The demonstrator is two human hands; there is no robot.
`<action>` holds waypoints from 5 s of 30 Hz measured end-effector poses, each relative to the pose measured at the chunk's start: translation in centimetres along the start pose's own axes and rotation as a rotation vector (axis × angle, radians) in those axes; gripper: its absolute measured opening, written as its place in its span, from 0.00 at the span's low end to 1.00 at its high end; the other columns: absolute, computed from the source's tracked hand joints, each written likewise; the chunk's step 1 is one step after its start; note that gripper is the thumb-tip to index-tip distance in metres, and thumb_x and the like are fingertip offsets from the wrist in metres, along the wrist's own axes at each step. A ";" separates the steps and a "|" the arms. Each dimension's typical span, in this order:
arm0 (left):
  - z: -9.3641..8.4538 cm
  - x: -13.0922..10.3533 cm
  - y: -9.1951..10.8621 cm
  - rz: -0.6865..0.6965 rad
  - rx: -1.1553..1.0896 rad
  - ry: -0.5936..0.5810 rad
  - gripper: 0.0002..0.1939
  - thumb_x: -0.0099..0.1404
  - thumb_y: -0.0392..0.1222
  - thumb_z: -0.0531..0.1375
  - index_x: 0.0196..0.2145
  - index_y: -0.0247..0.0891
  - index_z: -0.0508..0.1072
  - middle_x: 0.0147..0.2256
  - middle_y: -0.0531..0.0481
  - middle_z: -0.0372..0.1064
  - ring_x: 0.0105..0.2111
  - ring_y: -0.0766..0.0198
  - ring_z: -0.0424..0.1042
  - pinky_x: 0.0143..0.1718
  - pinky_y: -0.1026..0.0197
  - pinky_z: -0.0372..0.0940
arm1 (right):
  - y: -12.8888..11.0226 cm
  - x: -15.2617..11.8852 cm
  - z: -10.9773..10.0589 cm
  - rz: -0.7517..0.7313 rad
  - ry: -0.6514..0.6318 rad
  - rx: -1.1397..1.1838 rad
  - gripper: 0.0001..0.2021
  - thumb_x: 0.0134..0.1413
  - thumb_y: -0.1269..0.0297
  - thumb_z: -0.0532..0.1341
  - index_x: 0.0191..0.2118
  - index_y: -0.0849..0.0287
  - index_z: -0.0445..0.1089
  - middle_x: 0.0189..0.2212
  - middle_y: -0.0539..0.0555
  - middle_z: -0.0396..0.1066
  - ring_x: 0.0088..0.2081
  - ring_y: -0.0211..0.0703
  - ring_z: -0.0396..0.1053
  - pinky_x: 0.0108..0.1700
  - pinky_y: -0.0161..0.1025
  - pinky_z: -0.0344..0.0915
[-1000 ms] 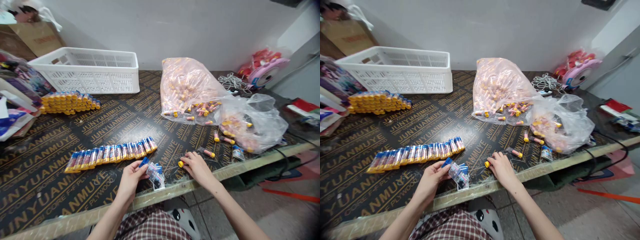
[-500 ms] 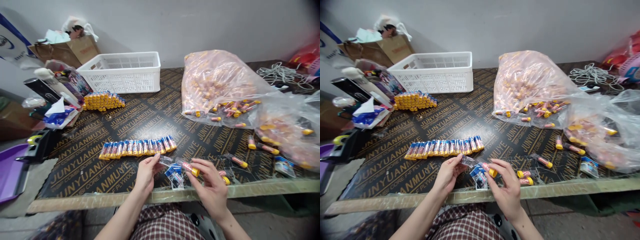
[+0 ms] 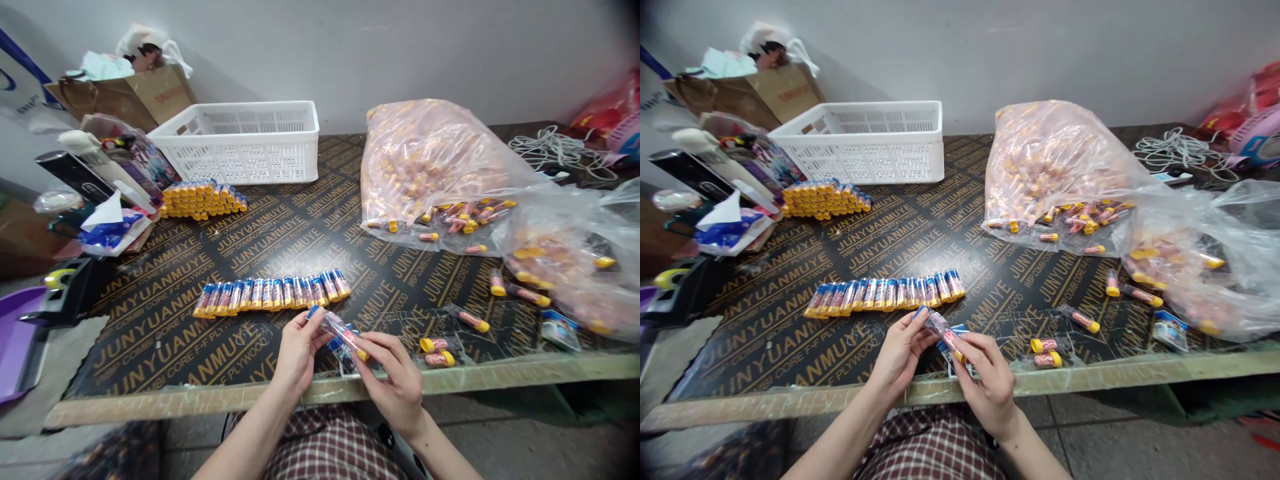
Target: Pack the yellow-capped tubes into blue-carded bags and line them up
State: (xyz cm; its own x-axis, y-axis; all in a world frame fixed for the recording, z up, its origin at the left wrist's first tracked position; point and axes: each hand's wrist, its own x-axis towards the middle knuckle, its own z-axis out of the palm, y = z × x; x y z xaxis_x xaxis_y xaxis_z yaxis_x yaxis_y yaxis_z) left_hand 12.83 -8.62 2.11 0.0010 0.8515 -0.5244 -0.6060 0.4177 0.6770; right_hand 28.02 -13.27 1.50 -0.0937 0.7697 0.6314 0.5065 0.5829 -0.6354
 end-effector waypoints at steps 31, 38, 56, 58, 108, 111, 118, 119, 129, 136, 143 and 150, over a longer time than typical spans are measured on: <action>0.2 -1.6 -0.3 -0.203 0.363 -0.355 0.18 0.48 0.46 0.69 0.32 0.30 0.75 0.26 0.48 0.71 0.23 0.69 0.68 0.25 0.67 0.63 | 1.5 0.0 0.1 0.164 -0.310 0.296 0.41 0.36 0.77 0.55 0.62 0.57 0.47 0.58 0.60 0.56 0.57 0.52 0.60 0.57 0.49 0.62; 0.0 -0.4 1.2 -0.091 0.459 -0.295 0.19 0.46 0.50 0.68 0.30 0.31 0.73 0.24 0.47 0.72 0.20 0.67 0.68 0.23 0.66 0.61 | 2.3 1.1 -1.0 0.178 -0.376 0.197 0.41 0.46 0.70 0.59 0.65 0.56 0.40 0.63 0.62 0.46 0.59 0.53 0.56 0.59 0.53 0.58; -1.1 4.8 9.4 0.612 1.928 0.300 0.26 0.60 0.62 0.53 0.44 0.38 0.70 0.30 0.42 0.74 0.33 0.52 0.72 0.33 0.61 0.57 | 11.0 -2.1 -10.5 0.308 -0.353 -0.516 0.21 0.50 0.53 0.61 0.49 0.56 0.69 0.49 0.61 0.66 0.52 0.56 0.66 0.53 0.54 0.61; -0.9 3.6 8.0 0.669 1.821 0.271 0.22 0.62 0.60 0.52 0.38 0.39 0.72 0.27 0.45 0.73 0.30 0.56 0.71 0.31 0.62 0.56 | 11.4 -2.3 -11.4 0.306 -0.420 -0.586 0.25 0.45 0.51 0.64 0.49 0.57 0.69 0.48 0.62 0.68 0.51 0.58 0.66 0.53 0.56 0.61; -0.3 0.8 1.5 0.077 0.117 0.078 0.18 0.37 0.47 0.73 0.21 0.31 0.76 0.20 0.52 0.70 0.20 0.72 0.66 0.24 0.69 0.61 | 0.2 -0.3 -2.1 0.188 0.084 0.004 0.20 0.52 0.79 0.60 0.50 0.53 0.69 0.44 0.56 0.67 0.46 0.45 0.66 0.46 0.43 0.66; -0.3 0.9 1.3 0.091 0.133 0.085 0.18 0.38 0.48 0.72 0.22 0.31 0.76 0.21 0.51 0.71 0.21 0.72 0.66 0.25 0.69 0.62 | 0.0 -0.1 -1.9 0.158 0.043 0.000 0.20 0.52 0.80 0.60 0.49 0.53 0.69 0.43 0.55 0.67 0.45 0.44 0.67 0.46 0.42 0.66; 0.3 0.1 1.0 0.135 0.135 -0.087 0.14 0.51 0.48 0.67 0.30 0.33 0.74 0.28 0.51 0.72 0.29 0.68 0.69 0.32 0.65 0.67 | -0.3 -0.3 -1.2 0.161 -0.117 0.105 0.20 0.56 0.80 0.56 0.51 0.52 0.67 0.45 0.55 0.66 0.46 0.43 0.66 0.47 0.40 0.66; 0.4 -0.1 1.0 0.109 0.137 -0.125 0.14 0.51 0.46 0.67 0.33 0.34 0.74 0.28 0.51 0.72 0.29 0.68 0.69 0.33 0.64 0.67 | -0.2 -0.3 -1.1 0.159 -0.126 0.108 0.21 0.56 0.80 0.55 0.51 0.52 0.67 0.44 0.55 0.66 0.45 0.42 0.66 0.47 0.39 0.66; 0.3 -1.2 0.2 -0.194 0.362 -0.392 0.17 0.46 0.42 0.71 0.32 0.30 0.76 0.26 0.49 0.73 0.24 0.69 0.69 0.27 0.68 0.64 | 1.0 0.7 -1.3 0.114 -0.321 0.179 0.39 0.41 0.77 0.55 0.63 0.55 0.48 0.62 0.59 0.46 0.61 0.56 0.50 0.58 0.56 0.58; 0.5 -1.7 -0.1 -0.216 0.381 -0.403 0.17 0.44 0.42 0.71 0.31 0.31 0.76 0.25 0.51 0.72 0.24 0.69 0.69 0.27 0.67 0.63 | 1.0 0.5 -1.1 0.119 -0.347 0.250 0.40 0.36 0.76 0.54 0.62 0.56 0.49 0.57 0.58 0.57 0.59 0.53 0.56 0.59 0.51 0.59; 0.7 -1.9 -0.1 -0.219 0.367 -0.380 0.17 0.43 0.44 0.71 0.29 0.32 0.76 0.24 0.50 0.71 0.22 0.68 0.68 0.26 0.66 0.63 | 1.0 0.2 -1.0 0.146 -0.328 0.265 0.41 0.36 0.76 0.55 0.62 0.56 0.49 0.58 0.59 0.56 0.58 0.54 0.58 0.57 0.52 0.62; 0.3 -1.4 1.5 -0.116 0.427 -0.332 0.16 0.43 0.46 0.70 0.27 0.32 0.75 0.23 0.48 0.72 0.21 0.67 0.68 0.25 0.65 0.63 | 0.9 0.9 -1.3 0.181 -0.364 0.281 0.40 0.44 0.74 0.58 0.64 0.54 0.42 0.63 0.60 0.47 0.60 0.54 0.55 0.59 0.53 0.59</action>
State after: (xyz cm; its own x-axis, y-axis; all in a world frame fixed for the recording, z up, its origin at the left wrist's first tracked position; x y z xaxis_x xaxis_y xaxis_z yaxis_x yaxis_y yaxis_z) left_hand 12.20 -9.12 4.06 0.3414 0.8178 -0.4634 -0.2104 0.5470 0.8103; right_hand 29.54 -12.40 2.06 -0.3445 0.8769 0.3352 0.2959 0.4403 -0.8477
